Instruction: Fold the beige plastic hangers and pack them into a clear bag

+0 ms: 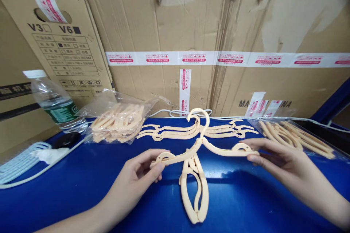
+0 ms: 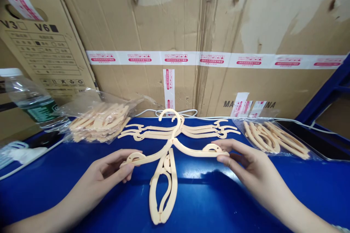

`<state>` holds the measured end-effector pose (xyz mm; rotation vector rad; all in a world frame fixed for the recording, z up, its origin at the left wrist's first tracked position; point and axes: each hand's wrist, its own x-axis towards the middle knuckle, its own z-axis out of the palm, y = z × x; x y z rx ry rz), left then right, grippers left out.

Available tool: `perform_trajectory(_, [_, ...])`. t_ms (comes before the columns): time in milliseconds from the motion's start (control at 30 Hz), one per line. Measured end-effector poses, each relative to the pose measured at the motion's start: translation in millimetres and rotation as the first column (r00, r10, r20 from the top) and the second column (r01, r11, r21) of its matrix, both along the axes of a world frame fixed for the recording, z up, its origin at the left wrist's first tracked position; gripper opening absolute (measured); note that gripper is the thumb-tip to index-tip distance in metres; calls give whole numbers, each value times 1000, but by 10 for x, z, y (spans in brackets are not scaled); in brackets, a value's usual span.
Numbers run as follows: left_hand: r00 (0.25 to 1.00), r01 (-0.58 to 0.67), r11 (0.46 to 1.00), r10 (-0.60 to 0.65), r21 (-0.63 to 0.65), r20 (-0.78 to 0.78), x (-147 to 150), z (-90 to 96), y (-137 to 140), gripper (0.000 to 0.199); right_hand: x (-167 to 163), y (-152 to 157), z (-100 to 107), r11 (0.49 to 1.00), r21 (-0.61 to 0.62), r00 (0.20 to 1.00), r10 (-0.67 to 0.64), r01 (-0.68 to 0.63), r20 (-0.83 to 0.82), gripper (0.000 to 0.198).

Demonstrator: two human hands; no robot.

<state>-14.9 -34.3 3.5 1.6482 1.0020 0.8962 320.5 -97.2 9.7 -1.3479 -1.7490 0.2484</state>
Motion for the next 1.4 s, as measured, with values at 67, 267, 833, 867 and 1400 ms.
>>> perform_trajectory(67, [1000,-24,1000,24,-13,8,1,11,4,29,14,5,27,998,-59,996,-7,2,-86,27])
perform_trajectory(267, [996,64,995,-59,-71,68,41,-39,-37,24,-184,-56,-9,958,-255,855,-20,-132,-518,39])
perform_trajectory(833, [915,264,952,-197,-153,351,92,-135,-133,31,-533,-400,-272,692,-469,805,286,-549,-521,42])
perform_trajectory(867, [910,285,949,-224,-133,348,87,-132,-137,28,-533,-393,-277,691,-455,793,293,-562,-533,43])
perform_trajectory(1400, [808,536,841,-484,-76,335,50,-102,-200,37,-535,-403,-189,770,-410,842,293,-489,-453,44])
